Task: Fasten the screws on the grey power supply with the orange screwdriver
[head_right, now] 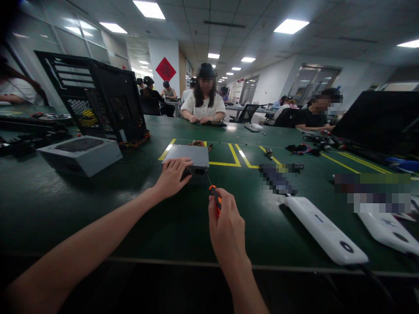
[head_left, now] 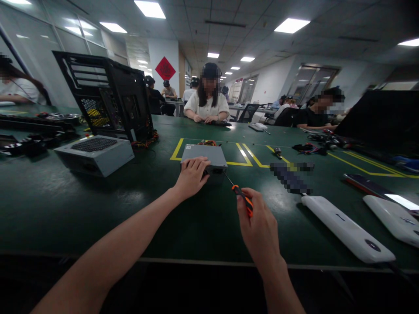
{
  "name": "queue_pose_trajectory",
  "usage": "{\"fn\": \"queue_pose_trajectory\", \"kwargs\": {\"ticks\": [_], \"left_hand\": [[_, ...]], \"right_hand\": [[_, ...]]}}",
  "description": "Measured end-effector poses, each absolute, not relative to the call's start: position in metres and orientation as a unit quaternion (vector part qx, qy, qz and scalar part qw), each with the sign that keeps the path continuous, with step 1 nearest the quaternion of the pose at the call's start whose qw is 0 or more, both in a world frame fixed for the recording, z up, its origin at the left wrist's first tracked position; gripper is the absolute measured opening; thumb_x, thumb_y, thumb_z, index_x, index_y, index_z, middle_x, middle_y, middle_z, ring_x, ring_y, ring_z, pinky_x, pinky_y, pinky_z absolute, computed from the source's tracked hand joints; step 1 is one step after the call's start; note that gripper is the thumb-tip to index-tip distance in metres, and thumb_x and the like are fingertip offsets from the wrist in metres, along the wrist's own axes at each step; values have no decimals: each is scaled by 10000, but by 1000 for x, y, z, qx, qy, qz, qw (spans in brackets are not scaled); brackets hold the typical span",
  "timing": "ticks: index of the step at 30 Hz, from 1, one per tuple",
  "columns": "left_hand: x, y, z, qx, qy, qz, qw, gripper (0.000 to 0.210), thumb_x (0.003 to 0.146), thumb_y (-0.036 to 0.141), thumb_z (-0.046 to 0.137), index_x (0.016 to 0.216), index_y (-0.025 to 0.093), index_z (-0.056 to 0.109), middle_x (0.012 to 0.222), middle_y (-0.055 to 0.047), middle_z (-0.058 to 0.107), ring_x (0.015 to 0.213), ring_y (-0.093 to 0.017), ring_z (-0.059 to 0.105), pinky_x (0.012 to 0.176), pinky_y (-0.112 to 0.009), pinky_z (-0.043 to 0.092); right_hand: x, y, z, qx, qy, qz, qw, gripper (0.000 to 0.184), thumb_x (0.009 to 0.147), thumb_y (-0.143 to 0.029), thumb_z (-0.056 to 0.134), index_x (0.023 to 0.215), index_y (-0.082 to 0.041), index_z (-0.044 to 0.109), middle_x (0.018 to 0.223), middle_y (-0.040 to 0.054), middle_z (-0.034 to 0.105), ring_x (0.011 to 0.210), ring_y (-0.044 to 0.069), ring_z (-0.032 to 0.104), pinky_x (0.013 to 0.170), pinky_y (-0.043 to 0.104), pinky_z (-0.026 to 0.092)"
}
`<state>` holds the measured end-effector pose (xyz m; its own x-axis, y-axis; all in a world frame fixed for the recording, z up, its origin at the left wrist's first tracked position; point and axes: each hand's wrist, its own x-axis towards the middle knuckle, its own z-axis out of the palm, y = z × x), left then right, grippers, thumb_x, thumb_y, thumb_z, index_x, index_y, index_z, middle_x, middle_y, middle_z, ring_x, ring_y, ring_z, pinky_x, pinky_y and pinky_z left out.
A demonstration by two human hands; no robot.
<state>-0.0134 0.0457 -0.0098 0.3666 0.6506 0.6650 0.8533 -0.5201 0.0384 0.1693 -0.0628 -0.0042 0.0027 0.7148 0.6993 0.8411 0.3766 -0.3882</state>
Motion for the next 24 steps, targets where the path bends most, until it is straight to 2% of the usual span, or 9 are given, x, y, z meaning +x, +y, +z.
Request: {"fn": "queue_pose_trajectory", "kwargs": {"ticks": [3, 8, 13, 24], "left_hand": [[-13, 45, -10, -812, -463, -320, 159, 364, 801, 229, 510, 1157, 207, 435, 1259, -70, 480, 1177, -230, 393, 957, -398, 269], [-13, 45, -10, -813, -462, -320, 155, 373, 799, 226, 508, 1163, 212, 434, 1263, -74, 476, 1185, -233, 388, 960, -403, 267], [-13, 46, -10, -811, -465, -317, 159, 369, 801, 241, 514, 1160, 207, 436, 1265, -64, 477, 1180, -230, 389, 967, -397, 261], [-13, 45, -10, -813, -462, -319, 156, 370, 797, 225, 515, 1158, 212, 434, 1270, -66, 474, 1195, -228, 378, 968, -397, 264]], "right_hand": [[169, -63, -6, -545, -706, -97, 441, 207, 873, -265, 397, 1043, -183, 483, 950, 76, 604, 793, 183, 615, 611, 284, 499], [169, -63, -7, -501, -726, -112, 458, 159, 846, -194, 442, 985, -207, 516, 1054, 76, 581, 959, 193, 561, 814, 352, 477], [167, -62, -7, -505, -726, -68, 462, 202, 868, -288, 452, 1036, -191, 506, 1021, 83, 564, 929, 187, 556, 776, 332, 486], [168, -60, -8, -491, -724, -128, 468, 164, 834, -180, 458, 982, -187, 527, 967, 81, 585, 894, 202, 536, 777, 367, 451]]}}
